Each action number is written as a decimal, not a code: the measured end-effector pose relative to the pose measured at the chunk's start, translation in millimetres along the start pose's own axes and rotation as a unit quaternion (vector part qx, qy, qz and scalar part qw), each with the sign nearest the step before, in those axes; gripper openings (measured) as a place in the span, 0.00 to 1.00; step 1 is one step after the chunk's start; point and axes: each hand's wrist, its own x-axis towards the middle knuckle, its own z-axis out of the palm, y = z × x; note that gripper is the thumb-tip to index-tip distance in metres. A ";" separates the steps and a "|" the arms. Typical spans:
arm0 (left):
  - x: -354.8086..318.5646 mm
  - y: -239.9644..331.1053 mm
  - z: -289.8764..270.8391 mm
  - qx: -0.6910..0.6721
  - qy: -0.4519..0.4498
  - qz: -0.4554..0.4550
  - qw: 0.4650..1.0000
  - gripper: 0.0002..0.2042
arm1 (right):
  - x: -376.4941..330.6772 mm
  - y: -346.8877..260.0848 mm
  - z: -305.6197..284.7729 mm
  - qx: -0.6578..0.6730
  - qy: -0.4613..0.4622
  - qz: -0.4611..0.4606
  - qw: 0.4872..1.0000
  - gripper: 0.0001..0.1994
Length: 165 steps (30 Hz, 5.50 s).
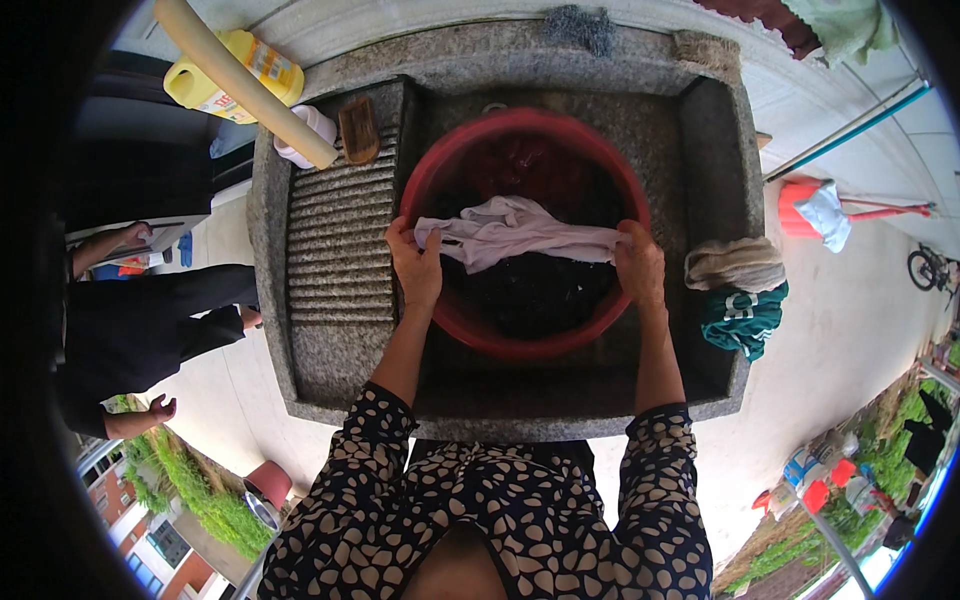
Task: The person washes clothes by hand in an outdoor setting. They scrub a dark green shirt and a light pink garment on a stone washboard using a brush, then rinse them in a red basin filled with water.
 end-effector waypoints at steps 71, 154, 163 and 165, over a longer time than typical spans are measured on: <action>42.8 46.1 -60.1 -0.031 -0.086 0.020 0.996 0.12 | 25.4 -106.8 -17.3 0.415 -0.165 0.172 0.878 0.13; -65.7 -8.4 -252.4 -0.204 0.064 -0.054 0.975 0.12 | 25.7 -361.4 125.7 0.234 -0.177 -0.188 0.937 0.08; -7.0 -69.6 -216.3 -0.390 0.072 -0.267 0.878 0.26 | 5.0 -347.2 217.9 -0.038 0.011 -0.351 0.935 0.23; -3.5 -68.9 -220.4 -0.382 0.062 -0.274 0.880 0.26 | -39.8 -330.1 225.8 -0.039 0.007 -0.354 0.934 0.22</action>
